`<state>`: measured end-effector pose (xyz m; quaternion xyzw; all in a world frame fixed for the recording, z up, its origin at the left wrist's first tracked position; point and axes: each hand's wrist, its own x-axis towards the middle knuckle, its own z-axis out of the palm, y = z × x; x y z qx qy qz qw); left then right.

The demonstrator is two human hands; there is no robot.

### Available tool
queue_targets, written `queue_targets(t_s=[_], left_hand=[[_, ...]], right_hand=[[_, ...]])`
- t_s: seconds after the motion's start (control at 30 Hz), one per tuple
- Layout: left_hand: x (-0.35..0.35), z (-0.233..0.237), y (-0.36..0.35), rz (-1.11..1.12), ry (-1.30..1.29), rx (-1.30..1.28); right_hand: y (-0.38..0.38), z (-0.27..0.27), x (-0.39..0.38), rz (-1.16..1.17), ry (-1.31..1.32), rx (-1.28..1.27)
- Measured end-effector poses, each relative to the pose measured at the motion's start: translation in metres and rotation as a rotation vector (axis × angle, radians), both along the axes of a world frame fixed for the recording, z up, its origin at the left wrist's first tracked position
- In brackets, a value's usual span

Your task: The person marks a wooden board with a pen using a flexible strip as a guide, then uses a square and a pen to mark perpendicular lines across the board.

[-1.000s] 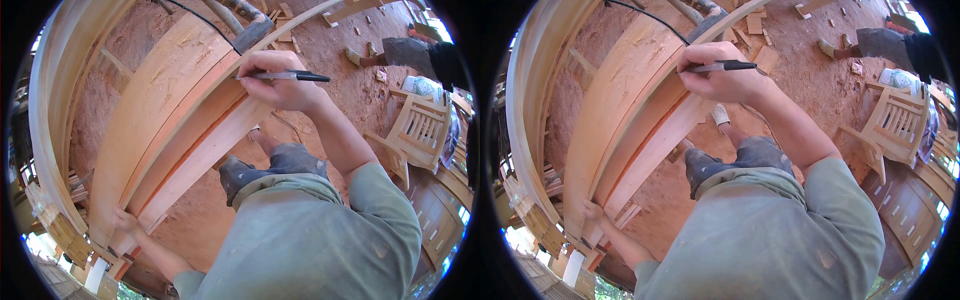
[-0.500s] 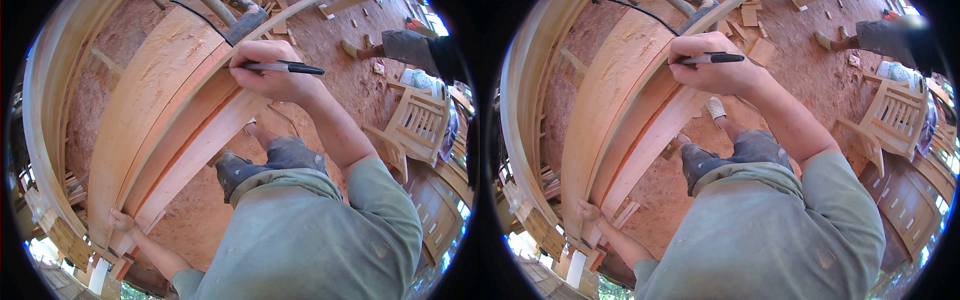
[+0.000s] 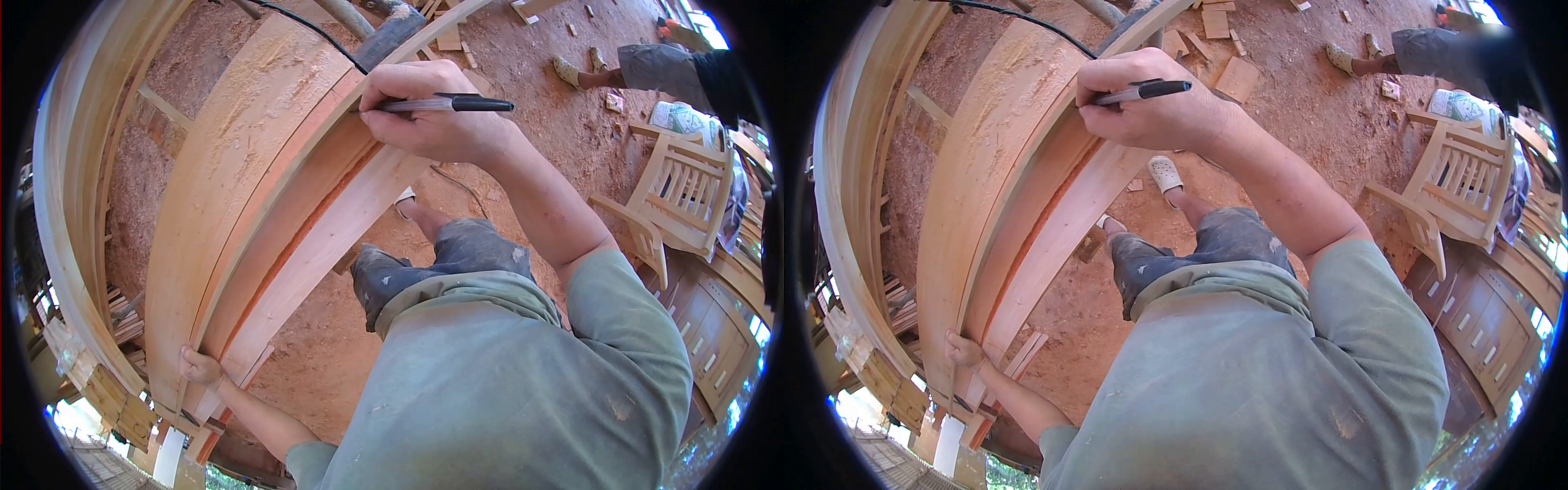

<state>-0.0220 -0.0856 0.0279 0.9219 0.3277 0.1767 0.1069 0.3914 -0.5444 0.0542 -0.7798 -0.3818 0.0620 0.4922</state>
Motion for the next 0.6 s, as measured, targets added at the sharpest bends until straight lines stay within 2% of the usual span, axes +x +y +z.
queue_targets(t_s=[0.6], left_hand=[[0.0004, -0.0010, 0.0001, -0.022, -0.017, 0.058]], right_hand=[[0.0014, 0.0004, 0.0005, -0.001, 0.028, 0.010]])
